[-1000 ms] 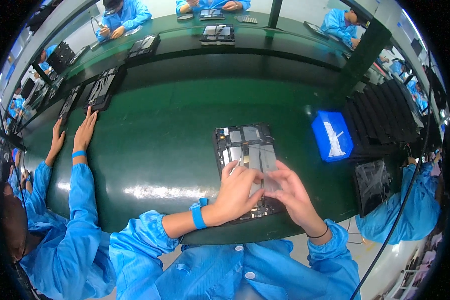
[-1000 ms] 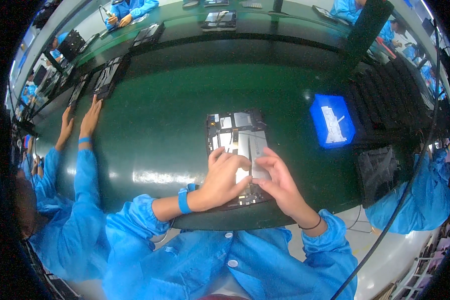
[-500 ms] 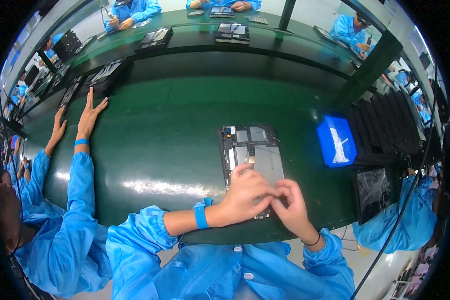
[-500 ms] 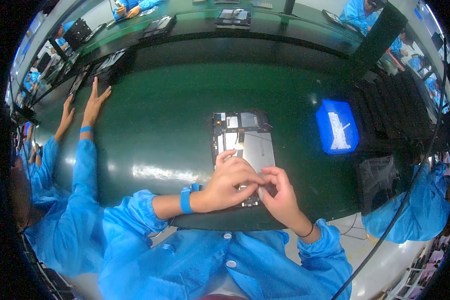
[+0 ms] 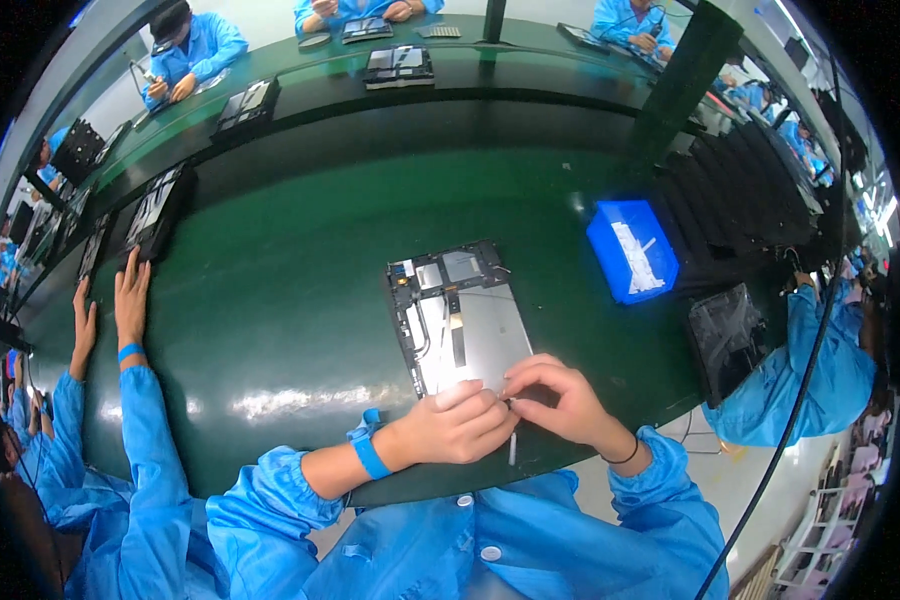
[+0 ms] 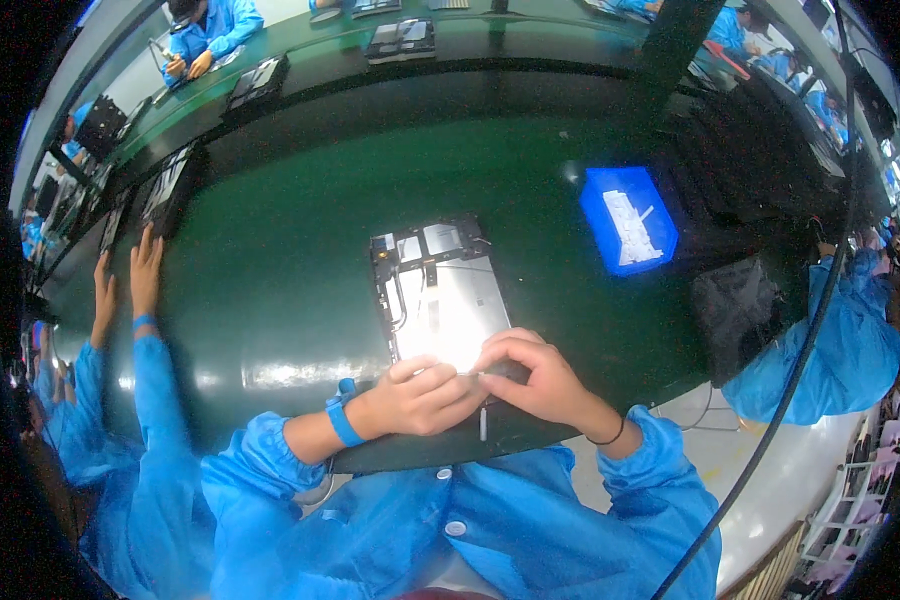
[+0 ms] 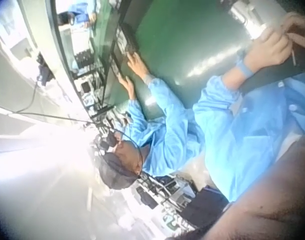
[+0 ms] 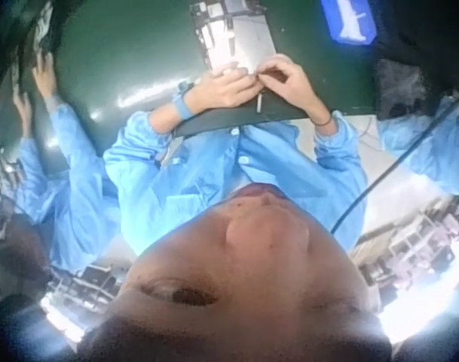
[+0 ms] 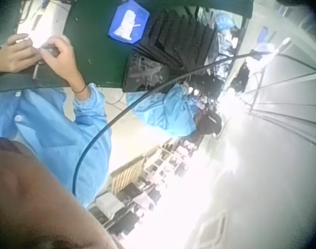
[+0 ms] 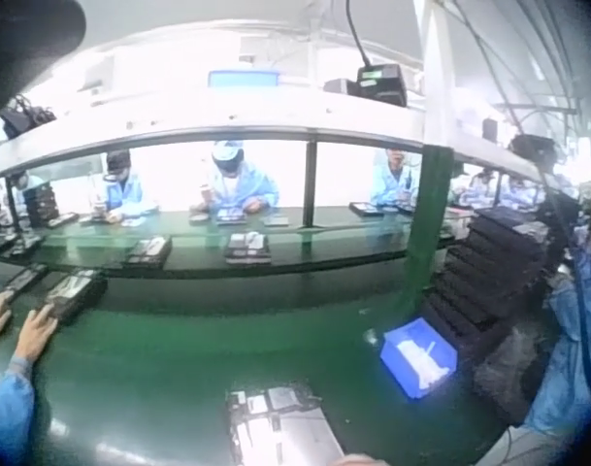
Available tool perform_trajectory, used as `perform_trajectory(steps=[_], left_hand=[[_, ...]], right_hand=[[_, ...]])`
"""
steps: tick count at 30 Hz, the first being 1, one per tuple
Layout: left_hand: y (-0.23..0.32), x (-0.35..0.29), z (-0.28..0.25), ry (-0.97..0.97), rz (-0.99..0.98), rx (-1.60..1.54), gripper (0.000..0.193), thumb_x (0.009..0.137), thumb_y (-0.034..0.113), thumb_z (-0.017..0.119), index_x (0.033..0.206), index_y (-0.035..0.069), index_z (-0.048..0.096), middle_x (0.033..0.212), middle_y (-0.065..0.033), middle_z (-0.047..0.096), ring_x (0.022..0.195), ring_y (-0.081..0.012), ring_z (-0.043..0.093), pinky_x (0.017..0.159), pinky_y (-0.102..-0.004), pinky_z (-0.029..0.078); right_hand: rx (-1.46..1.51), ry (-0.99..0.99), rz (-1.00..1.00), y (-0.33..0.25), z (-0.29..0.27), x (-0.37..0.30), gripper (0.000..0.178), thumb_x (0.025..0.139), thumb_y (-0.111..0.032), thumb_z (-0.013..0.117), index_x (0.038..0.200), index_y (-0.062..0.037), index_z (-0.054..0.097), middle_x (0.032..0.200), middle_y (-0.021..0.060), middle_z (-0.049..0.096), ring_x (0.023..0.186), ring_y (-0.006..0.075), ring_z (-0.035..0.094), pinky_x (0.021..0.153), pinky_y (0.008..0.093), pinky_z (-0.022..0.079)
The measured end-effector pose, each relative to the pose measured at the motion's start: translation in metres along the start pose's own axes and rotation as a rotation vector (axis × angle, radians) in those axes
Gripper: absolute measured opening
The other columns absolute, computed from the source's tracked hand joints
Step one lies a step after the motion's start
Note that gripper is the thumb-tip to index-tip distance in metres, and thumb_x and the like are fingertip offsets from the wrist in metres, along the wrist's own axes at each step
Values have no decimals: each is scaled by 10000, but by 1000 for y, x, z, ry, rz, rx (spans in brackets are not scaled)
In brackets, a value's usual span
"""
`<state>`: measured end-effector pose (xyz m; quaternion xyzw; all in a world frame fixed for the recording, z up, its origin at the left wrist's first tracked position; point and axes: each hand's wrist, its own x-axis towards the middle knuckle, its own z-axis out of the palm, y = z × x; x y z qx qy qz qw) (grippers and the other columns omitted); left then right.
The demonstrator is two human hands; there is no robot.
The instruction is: The person connects ribbon cables and secures a battery and a screen component inside a tablet chassis by hand on an assembly line.
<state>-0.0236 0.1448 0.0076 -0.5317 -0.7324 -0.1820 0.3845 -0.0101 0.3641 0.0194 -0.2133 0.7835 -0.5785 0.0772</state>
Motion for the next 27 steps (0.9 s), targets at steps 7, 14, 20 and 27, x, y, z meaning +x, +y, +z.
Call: perform_trajectory(steps=[7, 14, 20, 27], left_hand=[[5, -6, -5, -27, 122, -7, 229, 719, 160, 634, 928, 96, 703, 882, 5, 608, 874, -117, 596, 931, -268, 413], [-2, -5, 0, 46, -191, -265, 216, 720, 142, 655, 922, 176, 725, 955, 16, 660, 969, -177, 636, 995, -435, 363], [-36, 16, 16, -204, -839, -450, 58, 767, 198, 751, 764, 141, 742, 754, -5, 685, 767, -191, 601, 999, -409, 338], [-34, 2, 21, -216, -905, -486, 55, 755, 168, 753, 747, 117, 737, 714, -5, 679, 719, -219, 577, 879, -374, 374]], right_hand=[[-218, -14, -109, 7, 4, 3, 105, 805, -23, 711, 906, -38, 688, 924, 69, 672, 975, 207, 627, 849, 315, 492], [-390, 670, -78, -2, -48, 24, 48, 817, -88, 723, 833, -51, 696, 802, 88, 671, 793, 220, 647, 716, 324, 499], [-1519, 719, -97, 23, -154, 16, 129, 810, -192, 692, 924, -141, 724, 942, 28, 701, 885, 234, 621, 765, 385, 458], [-1414, 628, -264, -2, -82, 11, 118, 810, -144, 684, 922, -147, 720, 1069, 38, 686, 958, 255, 626, 838, 390, 470]])
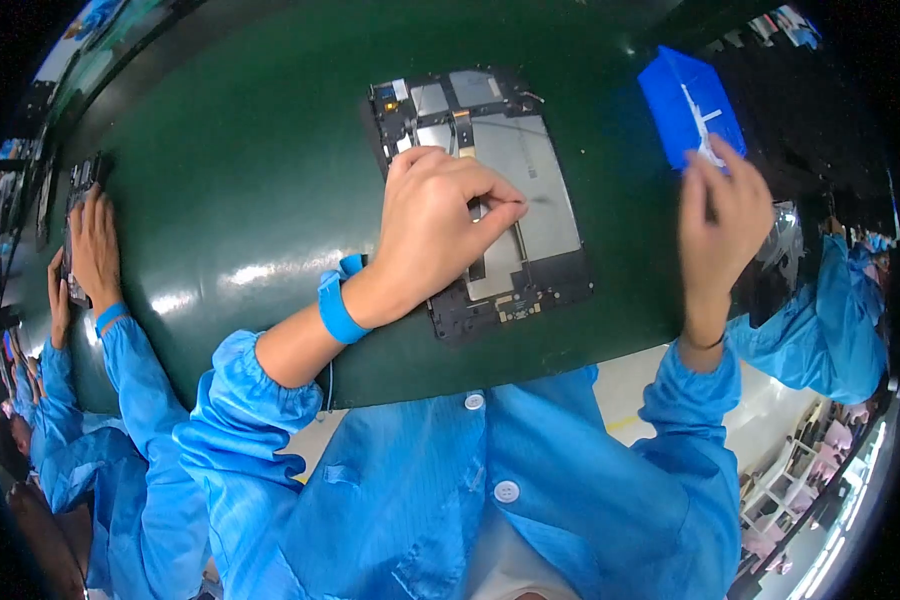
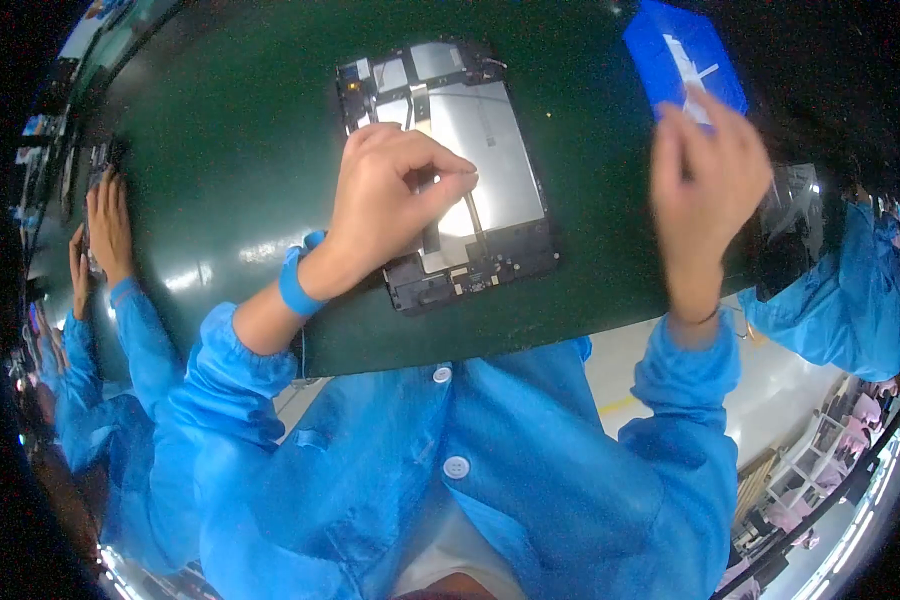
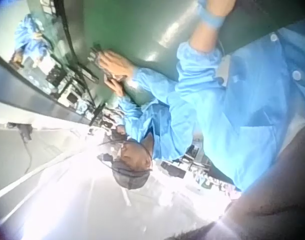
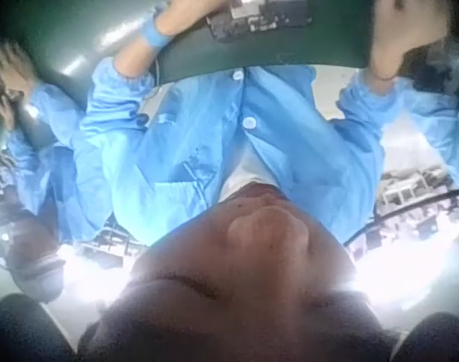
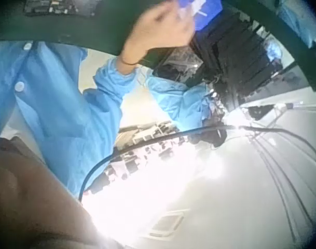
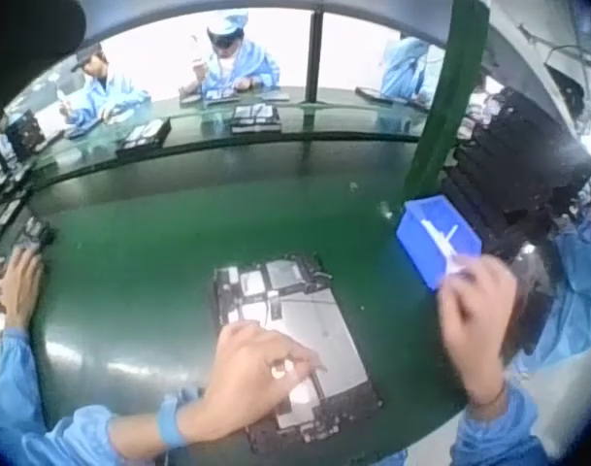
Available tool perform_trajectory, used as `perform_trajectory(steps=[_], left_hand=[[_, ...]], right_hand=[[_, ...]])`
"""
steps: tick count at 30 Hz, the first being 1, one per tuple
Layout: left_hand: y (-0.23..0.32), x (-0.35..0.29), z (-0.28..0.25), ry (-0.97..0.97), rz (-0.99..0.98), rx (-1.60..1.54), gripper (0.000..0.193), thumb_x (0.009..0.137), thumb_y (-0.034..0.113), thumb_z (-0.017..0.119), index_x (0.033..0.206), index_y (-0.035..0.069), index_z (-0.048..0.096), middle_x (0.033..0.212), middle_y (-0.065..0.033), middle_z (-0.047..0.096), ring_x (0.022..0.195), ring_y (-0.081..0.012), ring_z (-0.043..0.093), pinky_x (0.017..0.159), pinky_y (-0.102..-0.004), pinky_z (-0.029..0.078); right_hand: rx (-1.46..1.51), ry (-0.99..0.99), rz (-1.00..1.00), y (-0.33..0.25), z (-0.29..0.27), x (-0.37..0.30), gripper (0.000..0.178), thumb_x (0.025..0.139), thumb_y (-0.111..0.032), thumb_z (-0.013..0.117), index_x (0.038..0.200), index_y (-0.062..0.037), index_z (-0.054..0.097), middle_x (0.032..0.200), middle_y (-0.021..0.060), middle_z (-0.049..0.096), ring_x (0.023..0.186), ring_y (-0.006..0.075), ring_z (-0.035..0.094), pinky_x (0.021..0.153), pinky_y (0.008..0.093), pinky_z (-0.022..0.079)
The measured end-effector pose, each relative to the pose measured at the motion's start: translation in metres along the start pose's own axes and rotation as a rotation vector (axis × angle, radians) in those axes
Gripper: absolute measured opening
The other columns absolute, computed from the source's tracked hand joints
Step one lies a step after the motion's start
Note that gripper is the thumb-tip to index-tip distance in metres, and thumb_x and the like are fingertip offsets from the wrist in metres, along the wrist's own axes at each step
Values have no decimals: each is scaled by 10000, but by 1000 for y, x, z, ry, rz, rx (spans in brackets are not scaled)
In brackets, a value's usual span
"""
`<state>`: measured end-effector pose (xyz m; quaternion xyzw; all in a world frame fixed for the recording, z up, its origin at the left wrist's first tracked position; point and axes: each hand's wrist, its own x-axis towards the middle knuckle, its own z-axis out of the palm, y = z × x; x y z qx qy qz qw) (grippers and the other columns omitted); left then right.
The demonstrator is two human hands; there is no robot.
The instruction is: The person connects ribbon cables and secures a battery and a screen component inside a tablet chassis by hand on an assembly line.
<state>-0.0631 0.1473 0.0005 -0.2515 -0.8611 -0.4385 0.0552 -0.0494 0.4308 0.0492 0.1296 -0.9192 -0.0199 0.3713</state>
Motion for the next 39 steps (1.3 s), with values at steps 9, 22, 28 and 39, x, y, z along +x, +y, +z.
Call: perform_trajectory(steps=[9, 22, 28, 39], left_hand=[[-4, 4, 4, 48, 51, 51, 46, 730, 151, 774, 758, 144, 737, 704, 26, 653, 682, -181, 547, 802, -341, 378], [-7, 2, 4, 23, 78, 75, 122, 668, 91, 742, 769, 160, 745, 716, 20, 653, 688, -193, 558, 740, -339, 391], [-7, 4, 7, 40, 68, 78, 92, 670, 140, 790, 735, 115, 729, 699, -9, 625, 706, -214, 582, 732, -342, 407], [-4, 12, 9, 12, 43, 150, 141, 656, 190, 806, 689, 97, 706, 692, -26, 599, 691, -241, 579, 734, -371, 395]], right_hand=[[686, -347, -96, -95, -13, -44, 199, 680, -111, 752, 873, -115, 705, 1007, 14, 674, 924, 225, 614, 804, 376, 460], [678, -347, -68, -99, -8, -45, 224, 670, -102, 756, 884, -120, 697, 959, 6, 654, 868, 238, 600, 775, 369, 441], [697, -348, -43, -98, -4, -45, 229, 654, -92, 760, 871, -124, 696, 944, 1, 653, 860, 232, 600, 778, 360, 436], [664, -353, -30, -96, -3, -46, 218, 664, -100, 750, 872, -122, 689, 947, 2, 648, 877, 227, 602, 786, 361, 429]])
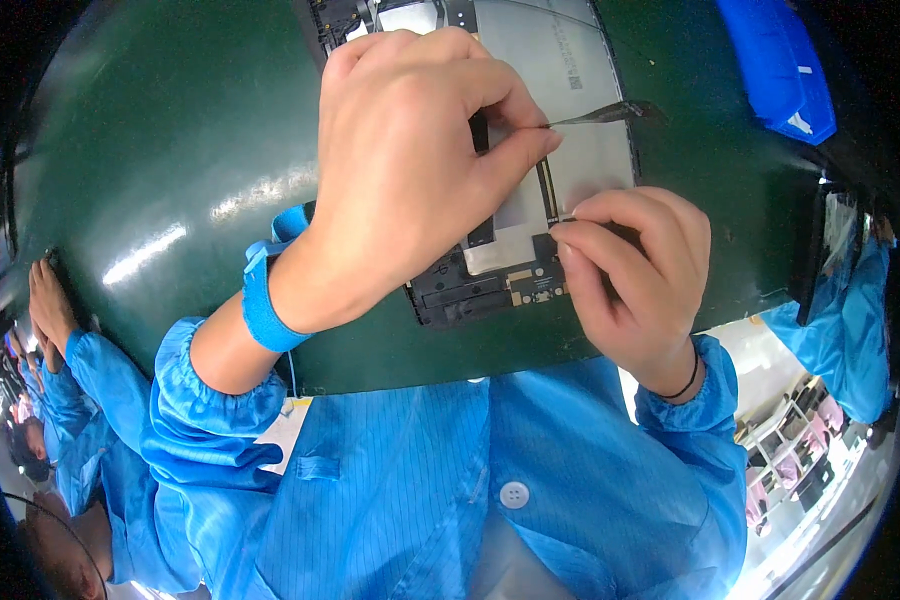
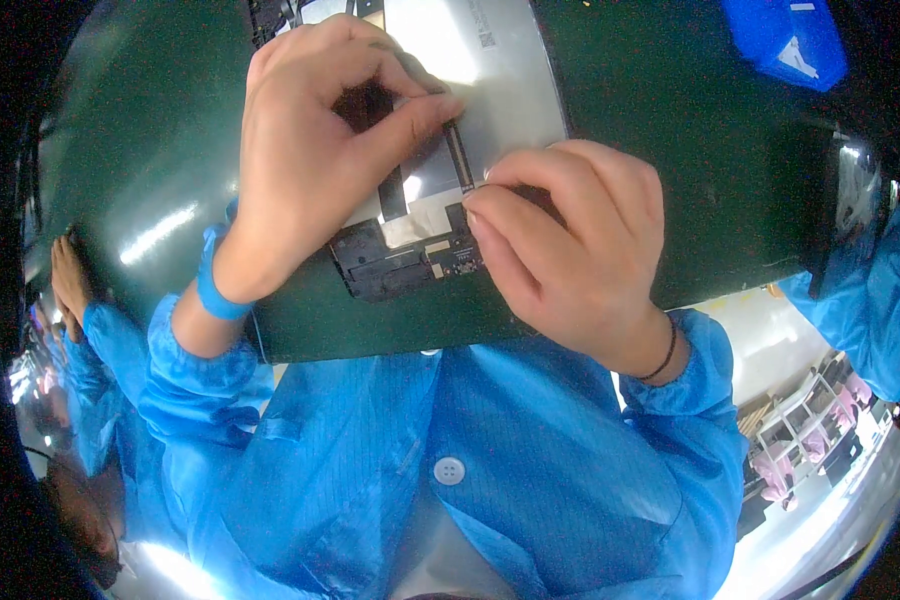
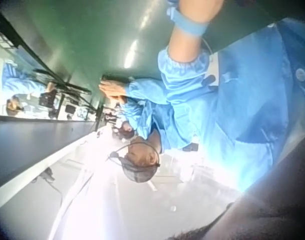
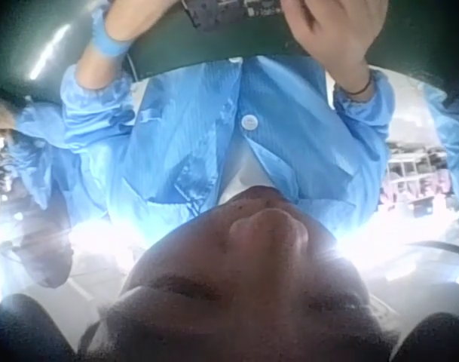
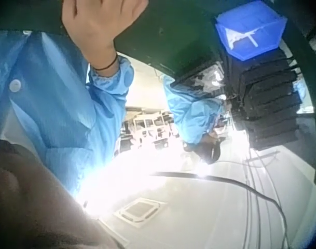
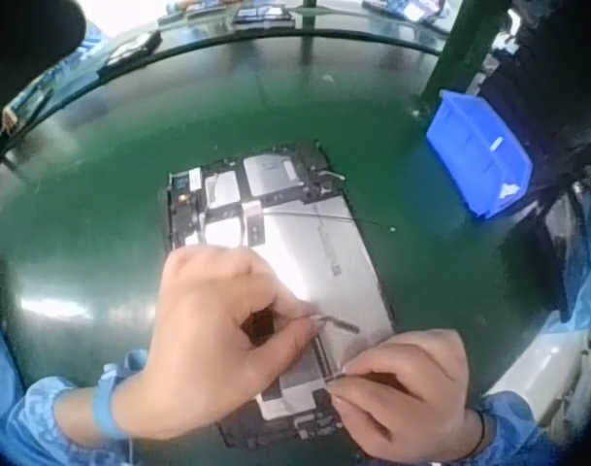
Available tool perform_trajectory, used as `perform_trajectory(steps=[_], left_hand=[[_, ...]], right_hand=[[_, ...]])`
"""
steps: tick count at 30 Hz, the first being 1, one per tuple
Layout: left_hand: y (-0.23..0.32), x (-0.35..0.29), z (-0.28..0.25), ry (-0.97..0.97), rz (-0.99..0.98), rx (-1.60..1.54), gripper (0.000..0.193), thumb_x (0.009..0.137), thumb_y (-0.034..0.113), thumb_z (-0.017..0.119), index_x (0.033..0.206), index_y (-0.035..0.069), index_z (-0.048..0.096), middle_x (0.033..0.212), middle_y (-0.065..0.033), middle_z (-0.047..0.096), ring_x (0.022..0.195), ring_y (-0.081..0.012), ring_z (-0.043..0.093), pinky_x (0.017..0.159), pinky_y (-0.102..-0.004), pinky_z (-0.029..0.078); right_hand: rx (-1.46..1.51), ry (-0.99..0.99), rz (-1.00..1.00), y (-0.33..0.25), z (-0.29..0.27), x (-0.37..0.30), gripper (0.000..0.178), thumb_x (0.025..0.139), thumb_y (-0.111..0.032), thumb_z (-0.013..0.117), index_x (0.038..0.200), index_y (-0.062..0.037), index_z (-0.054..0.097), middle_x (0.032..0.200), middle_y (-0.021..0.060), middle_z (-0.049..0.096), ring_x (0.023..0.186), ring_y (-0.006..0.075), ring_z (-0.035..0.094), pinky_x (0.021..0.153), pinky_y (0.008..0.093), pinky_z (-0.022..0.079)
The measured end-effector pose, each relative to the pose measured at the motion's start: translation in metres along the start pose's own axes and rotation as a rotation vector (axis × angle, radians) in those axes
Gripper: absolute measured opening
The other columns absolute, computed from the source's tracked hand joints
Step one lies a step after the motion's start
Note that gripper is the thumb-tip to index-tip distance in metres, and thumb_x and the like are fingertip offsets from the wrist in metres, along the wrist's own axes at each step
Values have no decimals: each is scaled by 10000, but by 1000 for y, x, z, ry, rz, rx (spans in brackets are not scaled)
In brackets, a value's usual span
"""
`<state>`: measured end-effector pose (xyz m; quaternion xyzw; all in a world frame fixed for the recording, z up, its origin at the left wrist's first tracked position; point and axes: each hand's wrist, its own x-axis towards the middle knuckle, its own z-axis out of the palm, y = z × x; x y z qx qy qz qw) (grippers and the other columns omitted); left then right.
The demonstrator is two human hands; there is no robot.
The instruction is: The person connects ribbon cables and secures a battery and a screen component inside a tablet chassis by hand on an assembly line.
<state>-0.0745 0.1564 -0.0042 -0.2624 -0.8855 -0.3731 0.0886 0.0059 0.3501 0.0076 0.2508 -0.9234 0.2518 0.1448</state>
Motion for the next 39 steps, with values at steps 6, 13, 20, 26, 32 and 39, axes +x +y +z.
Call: perform_trajectory(steps=[6, 13, 20, 26, 32, 39], left_hand=[[-1, 1, 4, 3, 13, -4, 224, 663, 217, 815, 646, 49, 667, 705, -43, 605, 694, -244, 582, 712, -357, 407], [-1, 3, 6, 44, 68, 15, 236, 656, 209, 814, 642, 34, 656, 694, -52, 595, 641, -242, 569, 650, -353, 403], [-2, 2, 6, 0, 13, -11, 195, 656, 181, 809, 660, 54, 661, 668, -47, 598, 629, -235, 572, 622, -348, 403], [-2, -1, 2, 94, 94, -21, 160, 644, 159, 812, 669, 78, 676, 653, -39, 606, 614, -235, 575, 607, -352, 410], [-1, -5, -3, 53, 25, -32, 156, 666, 180, 805, 685, 107, 668, 686, -21, 602, 664, -228, 570, 732, -367, 392], [0, -8, -2, 45, 46, -18, 149, 694, 198, 797, 694, 123, 668, 700, -16, 574, 739, -230, 547, 825, -373, 354]], right_hand=[[8, 15, 3, 2, 0, -1, 219, 663, -95, 752, 870, -122, 690, 944, 2, 647, 876, 226, 602, 782, 359, 428], [1, 16, 0, 4, -2, -2, 226, 654, -91, 753, 868, -123, 688, 938, -2, 645, 871, 225, 600, 776, 364, 430], [-39, 14, 6, -1, 0, -1, 207, 672, -104, 738, 868, -111, 671, 1029, 31, 670, 992, 258, 616, 813, 369, 431], [-100, -106, -77, -13, -4, 1, 148, 734, -123, 676, 870, -86, 629, 1180, 69, 671, 1196, 291, 577, 935, 406, 420], [-134, -158, -101, -19, -13, 0, 186, 740, -120, 671, 921, -82, 649, 1165, 55, 672, 1193, 284, 576, 948, 419, 417], [-228, -147, -79, -15, -10, -5, 295, 754, -157, 670, 1044, -105, 683, 1197, 41, 637, 1130, 270, 564, 935, 414, 414]])
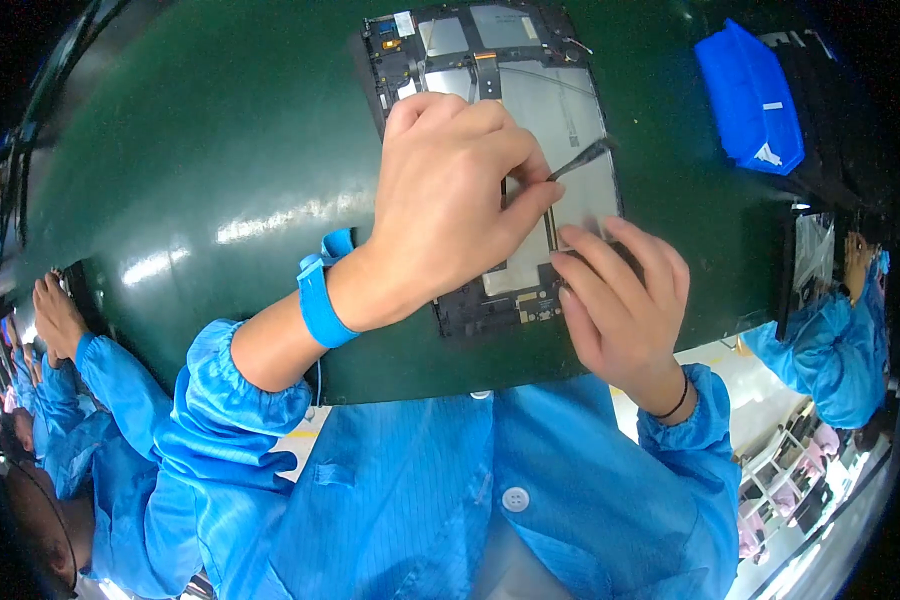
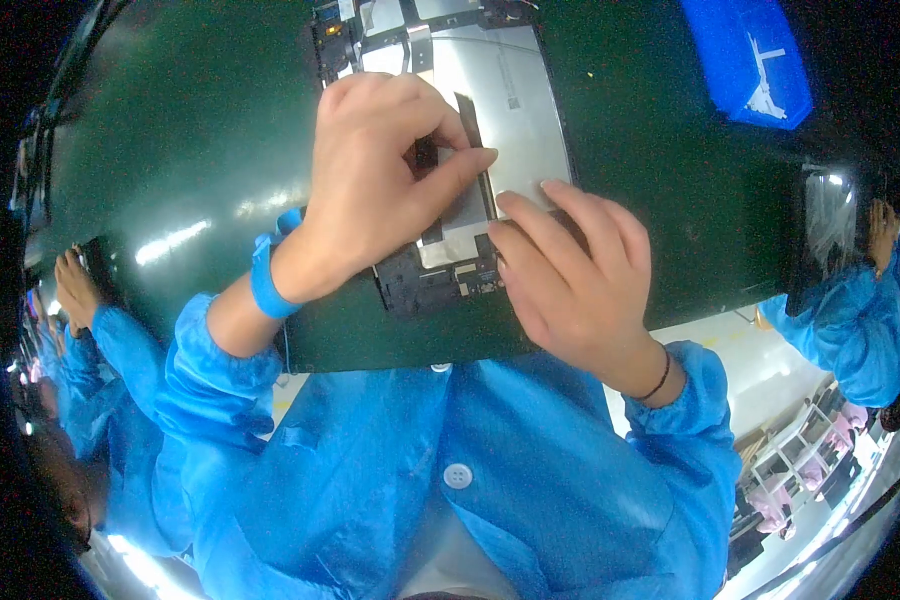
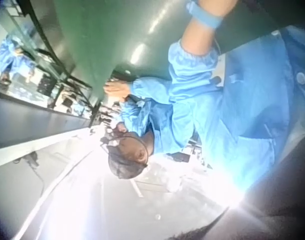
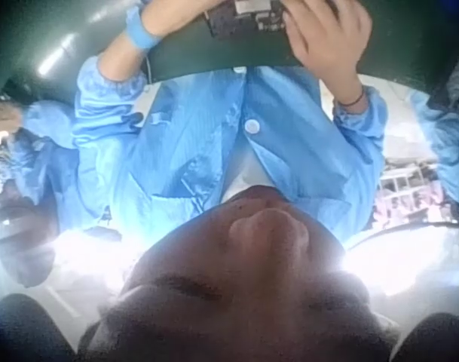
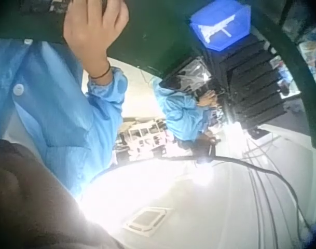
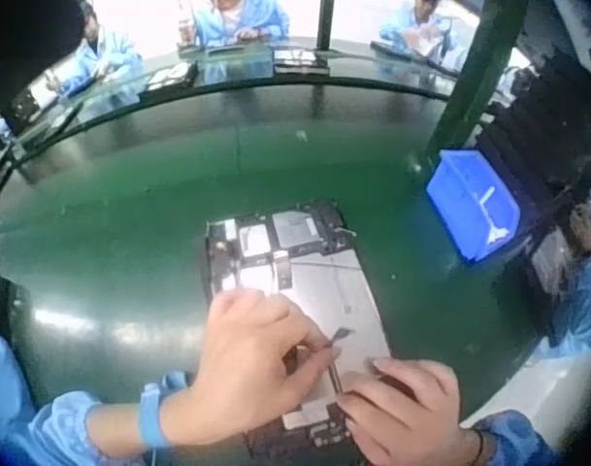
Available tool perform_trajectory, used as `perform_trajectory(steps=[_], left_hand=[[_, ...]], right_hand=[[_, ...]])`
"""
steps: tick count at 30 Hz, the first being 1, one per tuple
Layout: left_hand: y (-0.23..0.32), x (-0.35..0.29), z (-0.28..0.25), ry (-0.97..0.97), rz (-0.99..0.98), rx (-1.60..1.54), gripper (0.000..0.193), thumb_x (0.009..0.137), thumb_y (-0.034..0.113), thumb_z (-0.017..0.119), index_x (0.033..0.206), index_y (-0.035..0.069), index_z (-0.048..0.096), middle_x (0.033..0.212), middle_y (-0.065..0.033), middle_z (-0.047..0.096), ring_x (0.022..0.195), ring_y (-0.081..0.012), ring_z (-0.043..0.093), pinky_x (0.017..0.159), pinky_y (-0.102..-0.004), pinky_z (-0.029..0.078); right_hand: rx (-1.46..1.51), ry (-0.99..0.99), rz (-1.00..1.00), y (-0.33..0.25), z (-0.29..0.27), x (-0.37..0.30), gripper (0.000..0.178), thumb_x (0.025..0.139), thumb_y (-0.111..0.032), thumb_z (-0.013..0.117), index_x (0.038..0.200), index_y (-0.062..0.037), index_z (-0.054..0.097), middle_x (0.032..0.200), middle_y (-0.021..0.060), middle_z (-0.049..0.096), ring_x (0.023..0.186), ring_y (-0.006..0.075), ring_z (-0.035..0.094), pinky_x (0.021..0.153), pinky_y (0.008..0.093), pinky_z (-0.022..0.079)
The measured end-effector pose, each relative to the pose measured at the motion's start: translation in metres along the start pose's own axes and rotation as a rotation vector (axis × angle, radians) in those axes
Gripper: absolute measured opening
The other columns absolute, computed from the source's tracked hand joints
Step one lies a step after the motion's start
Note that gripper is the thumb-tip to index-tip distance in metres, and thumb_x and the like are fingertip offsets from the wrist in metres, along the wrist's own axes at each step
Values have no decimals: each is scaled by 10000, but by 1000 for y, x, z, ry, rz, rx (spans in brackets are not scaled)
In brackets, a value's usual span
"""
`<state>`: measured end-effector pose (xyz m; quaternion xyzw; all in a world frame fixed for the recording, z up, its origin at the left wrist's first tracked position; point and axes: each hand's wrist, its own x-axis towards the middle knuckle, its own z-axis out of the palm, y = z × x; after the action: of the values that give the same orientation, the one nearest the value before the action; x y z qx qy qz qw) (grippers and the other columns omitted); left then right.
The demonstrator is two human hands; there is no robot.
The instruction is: The person connects ribbon cables and secures a battery and a screen component inside a tablet chassis by hand on an assembly line.
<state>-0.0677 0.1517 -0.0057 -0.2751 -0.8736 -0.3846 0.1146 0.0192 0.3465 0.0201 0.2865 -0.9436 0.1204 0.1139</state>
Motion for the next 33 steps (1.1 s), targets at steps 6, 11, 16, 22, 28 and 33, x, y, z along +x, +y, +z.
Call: perform_trajectory(steps=[6, 11, 16, 22, 28, 33], left_hand=[[-1, -3, 0, 70, 166, -25, 146, 666, 180, 805, 690, 143, 665, 736, 4, 586, 753, -219, 549, 832, -370, 369], [0, -2, -1, 109, 243, -38, 170, 572, 150, 783, 702, 145, 674, 763, 8, 598, 776, -226, 554, 877, -398, 390], [3, -4, -6, 54, 403, -73, 155, 609, 181, 788, 704, 137, 672, 766, 0, 608, 791, -234, 562, 897, -408, 392], [-3, 1, -2, 26, 117, -35, 156, 667, 206, 801, 709, 129, 673, 741, -5, 606, 774, -229, 558, 848, -378, 392], [-1, 1, -3, -6, 99, -4, 197, 663, 229, 814, 684, 113, 656, 722, -10, 597, 750, -236, 545, 826, -382, 378], [3, 0, -10, -51, 167, 94, 188, 645, 240, 815, 686, 127, 671, 722, 3, 597, 763, -224, 550, 850, -386, 376]], right_hand=[[-1, 39, 28, 0, 4, -3, 272, 760, -161, 669, 1027, -119, 692, 1175, 36, 642, 1105, 262, 569, 922, 414, 416], [8, 59, 32, 1, 5, -2, 254, 761, -163, 669, 1010, -120, 692, 1146, 33, 648, 1089, 261, 576, 910, 409, 421], [-7, 76, 42, 0, 4, -1, 228, 764, -171, 666, 985, -123, 692, 1138, 30, 649, 1085, 258, 580, 900, 403, 427], [-16, 73, 27, 1, 6, -3, 227, 761, -170, 663, 981, -130, 697, 1137, 24, 651, 1083, 256, 582, 898, 400, 431], [-2, 88, 40, -1, 7, -3, 222, 746, -169, 671, 964, -132, 699, 1139, 20, 651, 1082, 251, 585, 900, 395, 433], [-11, 118, 42, -3, 10, -3, 221, 747, -173, 666, 962, -132, 697, 1129, 26, 652, 1072, 250, 591, 893, 396, 438]])
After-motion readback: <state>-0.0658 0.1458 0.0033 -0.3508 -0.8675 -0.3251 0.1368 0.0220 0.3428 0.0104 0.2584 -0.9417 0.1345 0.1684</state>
